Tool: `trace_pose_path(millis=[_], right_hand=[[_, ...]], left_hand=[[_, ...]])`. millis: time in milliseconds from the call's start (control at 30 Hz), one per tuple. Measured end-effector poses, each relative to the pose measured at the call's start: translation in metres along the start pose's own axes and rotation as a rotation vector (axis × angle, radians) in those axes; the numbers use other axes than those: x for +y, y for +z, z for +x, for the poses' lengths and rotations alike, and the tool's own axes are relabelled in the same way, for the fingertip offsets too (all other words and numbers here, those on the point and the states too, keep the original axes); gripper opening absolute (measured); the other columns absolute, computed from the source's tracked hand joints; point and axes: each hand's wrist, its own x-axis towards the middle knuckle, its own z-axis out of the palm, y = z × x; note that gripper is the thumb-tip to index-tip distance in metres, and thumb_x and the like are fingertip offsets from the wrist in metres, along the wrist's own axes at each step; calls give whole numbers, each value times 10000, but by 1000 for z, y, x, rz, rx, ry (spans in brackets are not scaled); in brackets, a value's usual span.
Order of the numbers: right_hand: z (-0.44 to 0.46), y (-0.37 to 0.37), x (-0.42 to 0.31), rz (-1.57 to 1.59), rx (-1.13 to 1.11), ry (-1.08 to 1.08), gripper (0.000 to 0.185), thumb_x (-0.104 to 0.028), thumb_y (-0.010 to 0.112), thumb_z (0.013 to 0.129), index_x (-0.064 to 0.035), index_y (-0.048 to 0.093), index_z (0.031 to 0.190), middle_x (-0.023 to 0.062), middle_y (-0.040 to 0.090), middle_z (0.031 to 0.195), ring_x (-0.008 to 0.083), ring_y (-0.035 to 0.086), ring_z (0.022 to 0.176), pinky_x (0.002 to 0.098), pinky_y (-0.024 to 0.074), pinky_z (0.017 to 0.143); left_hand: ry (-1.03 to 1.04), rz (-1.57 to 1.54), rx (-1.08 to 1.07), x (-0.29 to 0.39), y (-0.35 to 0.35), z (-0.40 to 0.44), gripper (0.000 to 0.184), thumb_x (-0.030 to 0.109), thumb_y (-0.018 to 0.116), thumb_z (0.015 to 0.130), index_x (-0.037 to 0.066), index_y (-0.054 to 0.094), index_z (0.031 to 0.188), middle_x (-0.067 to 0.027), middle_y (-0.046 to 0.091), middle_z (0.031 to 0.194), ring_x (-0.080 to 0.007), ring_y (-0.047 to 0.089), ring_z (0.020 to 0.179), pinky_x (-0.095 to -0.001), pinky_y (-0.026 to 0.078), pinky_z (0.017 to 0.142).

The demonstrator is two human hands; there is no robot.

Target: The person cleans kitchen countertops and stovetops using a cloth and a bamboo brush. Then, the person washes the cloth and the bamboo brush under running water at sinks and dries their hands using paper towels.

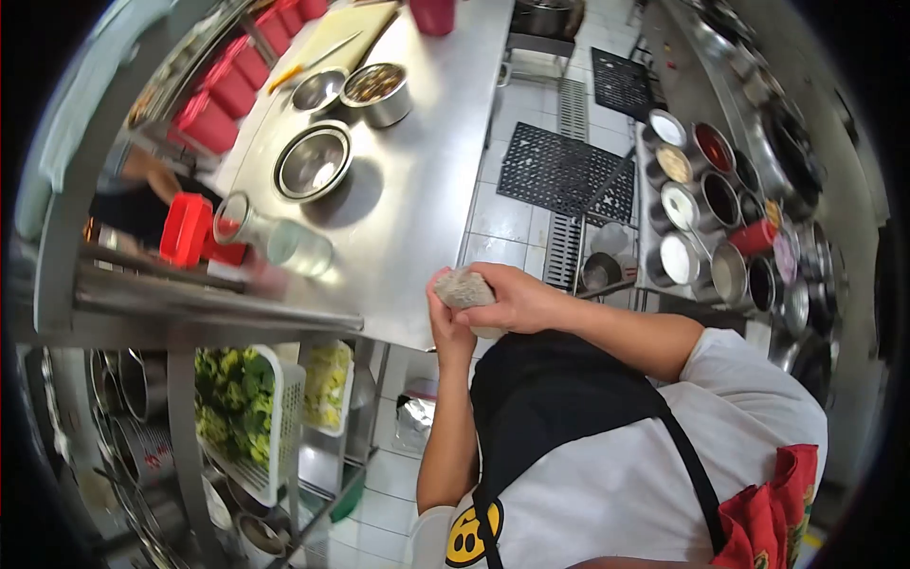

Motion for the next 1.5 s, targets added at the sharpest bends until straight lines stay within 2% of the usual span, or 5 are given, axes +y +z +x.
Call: trace_pose_path(millis=[400,633,1033,1333,1500], right_hand=[[-185,-89,-16,583,474,-412,1079,-616,633,828,-61,50,1547,121,90,1616,243,128,1482,409,126,1178],[-231,-64,72,1092,652,-535,1020,-677,465,899,1,40,1532,198,114,1596,300,115,1483,424,86,1192],[-381,-42,176,768,790,166,622,-349,511,984,-43,294,1481,185,525,1324,223,634,1036,327,495,882],[-324,-27,158,382,783,464,515,-291,616,949,-51,458,1376,129,617,1140,168,643,907,306,516,792],[-353,-19,136,142,947,490,420,-353,631,924,-38,582,1197,155,655,1022,271,657,844,371,515,741]], left_hand=[[-720,-786,-520,14,162,-44,1193,832,626,599,43,330,1444,-159,528,1289,-335,561,1152,-578,487,954],[-830,-709,-580,-18,220,-114,892,526,700,830,14,313,1448,-167,483,1378,-288,545,1192,-420,427,1058],[-246,1352,614,-30,-52,22,636,334,835,677,-84,592,1090,-233,647,1084,-366,629,994,-436,481,905],[14,1298,-153,-88,145,338,602,391,783,715,-43,611,1095,-243,653,1109,-374,634,986,-445,487,877],[-46,340,-605,62,270,165,562,378,436,941,-2,501,1351,-163,527,1353,-266,507,1246,-427,395,1062]])
